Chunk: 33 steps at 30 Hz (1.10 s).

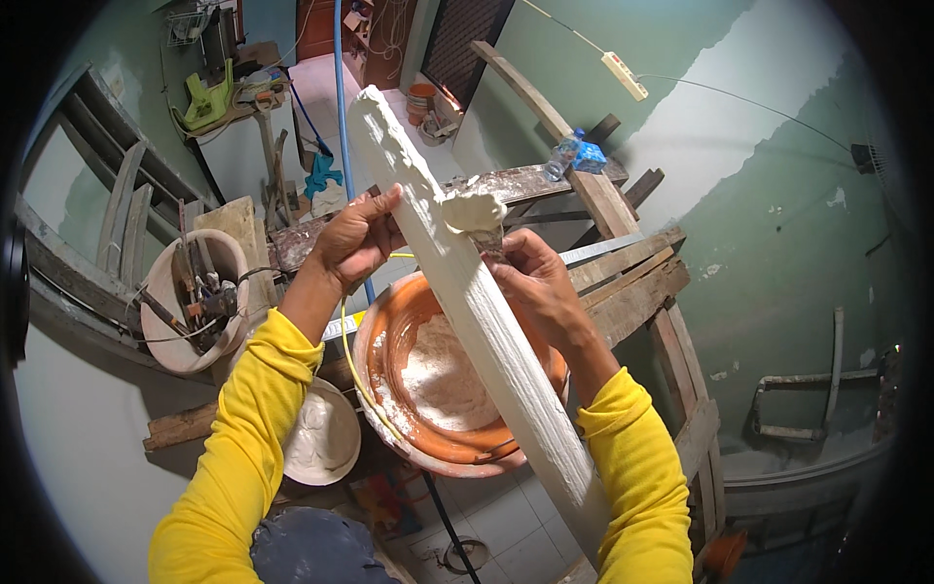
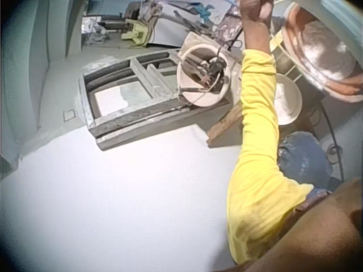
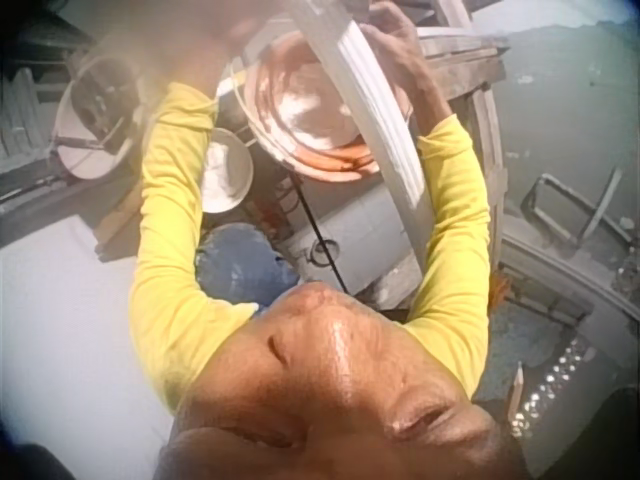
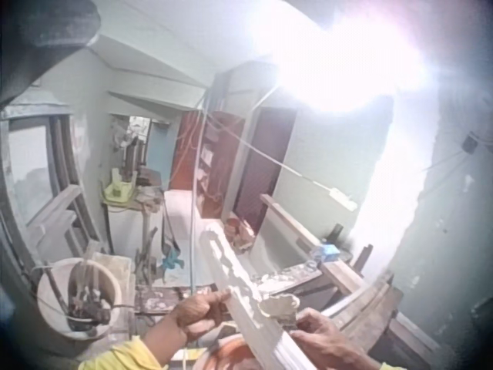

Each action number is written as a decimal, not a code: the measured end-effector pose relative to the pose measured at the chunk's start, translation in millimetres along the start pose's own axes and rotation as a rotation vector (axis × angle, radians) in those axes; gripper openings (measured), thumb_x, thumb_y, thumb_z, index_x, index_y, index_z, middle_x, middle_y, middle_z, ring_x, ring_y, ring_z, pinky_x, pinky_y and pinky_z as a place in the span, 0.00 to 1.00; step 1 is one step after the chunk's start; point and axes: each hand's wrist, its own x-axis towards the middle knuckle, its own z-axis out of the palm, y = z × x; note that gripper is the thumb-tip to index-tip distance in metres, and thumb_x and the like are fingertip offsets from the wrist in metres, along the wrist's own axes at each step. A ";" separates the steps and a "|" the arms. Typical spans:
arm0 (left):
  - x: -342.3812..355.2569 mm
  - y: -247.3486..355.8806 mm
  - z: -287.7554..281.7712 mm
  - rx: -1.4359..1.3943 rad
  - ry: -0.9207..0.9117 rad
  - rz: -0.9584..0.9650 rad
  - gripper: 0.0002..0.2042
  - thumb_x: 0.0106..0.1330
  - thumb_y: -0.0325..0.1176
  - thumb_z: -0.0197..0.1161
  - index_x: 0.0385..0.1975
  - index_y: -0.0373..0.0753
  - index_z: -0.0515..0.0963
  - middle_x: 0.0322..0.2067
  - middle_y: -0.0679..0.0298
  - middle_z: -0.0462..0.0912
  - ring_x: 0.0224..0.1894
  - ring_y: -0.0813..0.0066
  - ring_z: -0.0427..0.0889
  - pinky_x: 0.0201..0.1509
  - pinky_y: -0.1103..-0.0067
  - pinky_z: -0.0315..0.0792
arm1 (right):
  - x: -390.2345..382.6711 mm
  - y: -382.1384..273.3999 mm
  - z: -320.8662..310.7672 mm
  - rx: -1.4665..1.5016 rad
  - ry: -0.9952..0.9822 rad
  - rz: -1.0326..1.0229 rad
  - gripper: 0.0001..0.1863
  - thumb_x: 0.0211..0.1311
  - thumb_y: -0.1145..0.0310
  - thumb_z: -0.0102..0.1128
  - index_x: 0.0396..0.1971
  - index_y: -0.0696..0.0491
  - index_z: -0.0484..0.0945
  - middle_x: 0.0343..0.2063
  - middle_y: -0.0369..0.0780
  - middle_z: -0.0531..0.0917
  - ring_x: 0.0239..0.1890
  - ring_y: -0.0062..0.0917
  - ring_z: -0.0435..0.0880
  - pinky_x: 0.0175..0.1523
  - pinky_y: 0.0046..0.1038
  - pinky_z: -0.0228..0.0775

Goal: The person scoops white powder from a bucket into a bowl, mixes it with water using a trowel, and applies the resulting paste onto a long white strip. The person then smooths the paste along the strip's surface.

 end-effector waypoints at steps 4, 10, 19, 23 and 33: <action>-1.0 6.3 -4.3 -0.023 -0.021 0.011 0.14 0.78 0.34 0.67 0.58 0.38 0.78 0.52 0.60 0.88 0.57 0.67 0.87 0.70 0.62 0.80 | -10.1 0.4 2.1 -0.103 0.022 -0.073 0.07 0.73 0.76 0.70 0.44 0.51 0.81 0.43 0.29 0.84 0.47 0.11 0.81 0.56 0.19 0.75; -0.4 6.7 4.5 -0.033 -0.048 0.007 0.15 0.78 0.34 0.67 0.59 0.38 0.78 0.53 0.59 0.88 0.57 0.67 0.87 0.70 0.61 0.79 | -30.2 0.4 -5.8 -0.140 0.104 -0.132 0.09 0.70 0.81 0.70 0.43 0.52 0.82 0.44 0.30 0.83 0.48 0.13 0.81 0.58 0.21 0.75; -0.5 5.8 10.5 -0.040 -0.031 0.011 0.15 0.79 0.33 0.66 0.59 0.35 0.78 0.54 0.56 0.87 0.59 0.64 0.87 0.69 0.60 0.81 | -79.4 0.9 -10.5 -0.238 0.126 -0.251 0.15 0.66 0.88 0.69 0.46 0.54 0.84 0.46 0.35 0.83 0.52 0.19 0.82 0.61 0.24 0.76; -0.9 5.6 13.6 -0.043 -0.053 0.015 0.15 0.79 0.33 0.66 0.59 0.35 0.78 0.54 0.56 0.87 0.58 0.64 0.87 0.67 0.61 0.82 | -101.0 -1.4 -11.9 -0.311 0.142 -0.279 0.16 0.65 0.87 0.71 0.47 0.53 0.86 0.46 0.36 0.83 0.52 0.20 0.82 0.60 0.24 0.76; 2.4 6.5 11.1 -0.029 -0.069 0.005 0.17 0.80 0.34 0.65 0.62 0.33 0.76 0.56 0.55 0.86 0.60 0.63 0.85 0.70 0.61 0.80 | -141.7 -15.2 -8.8 -0.438 0.227 -0.226 0.14 0.63 0.87 0.72 0.45 0.54 0.85 0.47 0.35 0.81 0.50 0.16 0.82 0.54 0.21 0.77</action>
